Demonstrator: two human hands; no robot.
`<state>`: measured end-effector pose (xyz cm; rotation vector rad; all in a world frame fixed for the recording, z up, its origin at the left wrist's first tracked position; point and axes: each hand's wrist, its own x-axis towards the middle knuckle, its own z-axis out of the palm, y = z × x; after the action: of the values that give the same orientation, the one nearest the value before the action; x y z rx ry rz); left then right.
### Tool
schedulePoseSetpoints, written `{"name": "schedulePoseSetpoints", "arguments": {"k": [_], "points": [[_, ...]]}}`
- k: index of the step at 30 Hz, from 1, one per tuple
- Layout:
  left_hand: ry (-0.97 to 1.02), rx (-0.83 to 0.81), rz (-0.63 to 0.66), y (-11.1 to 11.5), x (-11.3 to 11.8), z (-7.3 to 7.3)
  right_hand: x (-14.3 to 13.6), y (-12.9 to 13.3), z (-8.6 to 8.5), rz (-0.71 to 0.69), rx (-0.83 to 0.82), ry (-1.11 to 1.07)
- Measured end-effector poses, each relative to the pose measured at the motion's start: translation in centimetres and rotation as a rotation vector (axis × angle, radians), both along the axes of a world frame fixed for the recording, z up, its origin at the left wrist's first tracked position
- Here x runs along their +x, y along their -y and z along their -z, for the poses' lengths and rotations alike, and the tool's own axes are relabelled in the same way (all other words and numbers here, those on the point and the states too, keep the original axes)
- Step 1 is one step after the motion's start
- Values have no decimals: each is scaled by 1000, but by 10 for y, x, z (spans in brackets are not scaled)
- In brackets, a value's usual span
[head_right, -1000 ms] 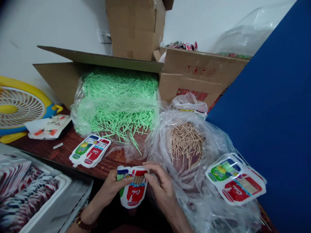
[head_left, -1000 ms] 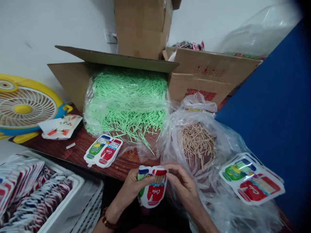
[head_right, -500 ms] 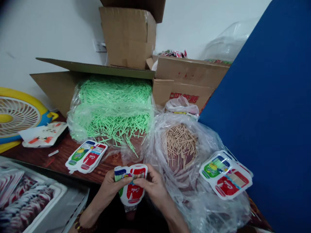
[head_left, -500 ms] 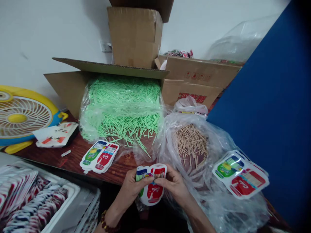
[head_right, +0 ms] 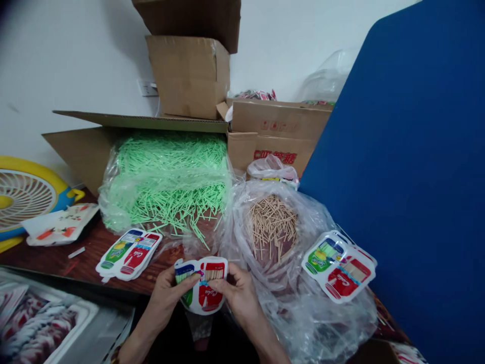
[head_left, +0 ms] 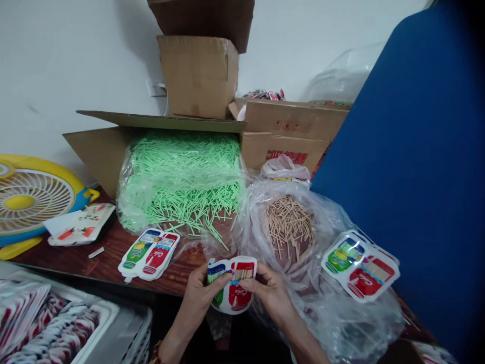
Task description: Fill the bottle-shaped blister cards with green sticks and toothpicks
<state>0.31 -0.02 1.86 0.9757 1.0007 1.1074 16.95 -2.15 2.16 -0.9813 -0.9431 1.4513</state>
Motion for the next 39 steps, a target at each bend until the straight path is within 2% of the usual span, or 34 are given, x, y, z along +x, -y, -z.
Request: {"name": "schedulePoseSetpoints", "arguments": {"k": [4,10,13,18,23,26,28,32,34,39], "points": [[5,-6,36,2,-1,2,7,5,-5,-5,76,164],[-12,3,16,3,0,4,13,8,-12,-5,68,206],[-21,9,19,3,1,5,15,8,-9,5,94,182],[-12,22,22,5,2,5,23,9,-3,-101,109,81],[35,-20,3,7,5,3,25,10,-4,-44,95,71],[-54,29,-5,9,6,0,20,10,-10,-84,73,5],[-151,117,-9,10,4,0,18,9,-14,-81,88,45],[-298,252,-28,6,-2,11,23,10,-17,-25,193,197],[-347,277,-35,1,-3,18,32,12,-16,51,180,242],[-470,403,144,-3,3,22,79,29,-17,335,121,276]]}}
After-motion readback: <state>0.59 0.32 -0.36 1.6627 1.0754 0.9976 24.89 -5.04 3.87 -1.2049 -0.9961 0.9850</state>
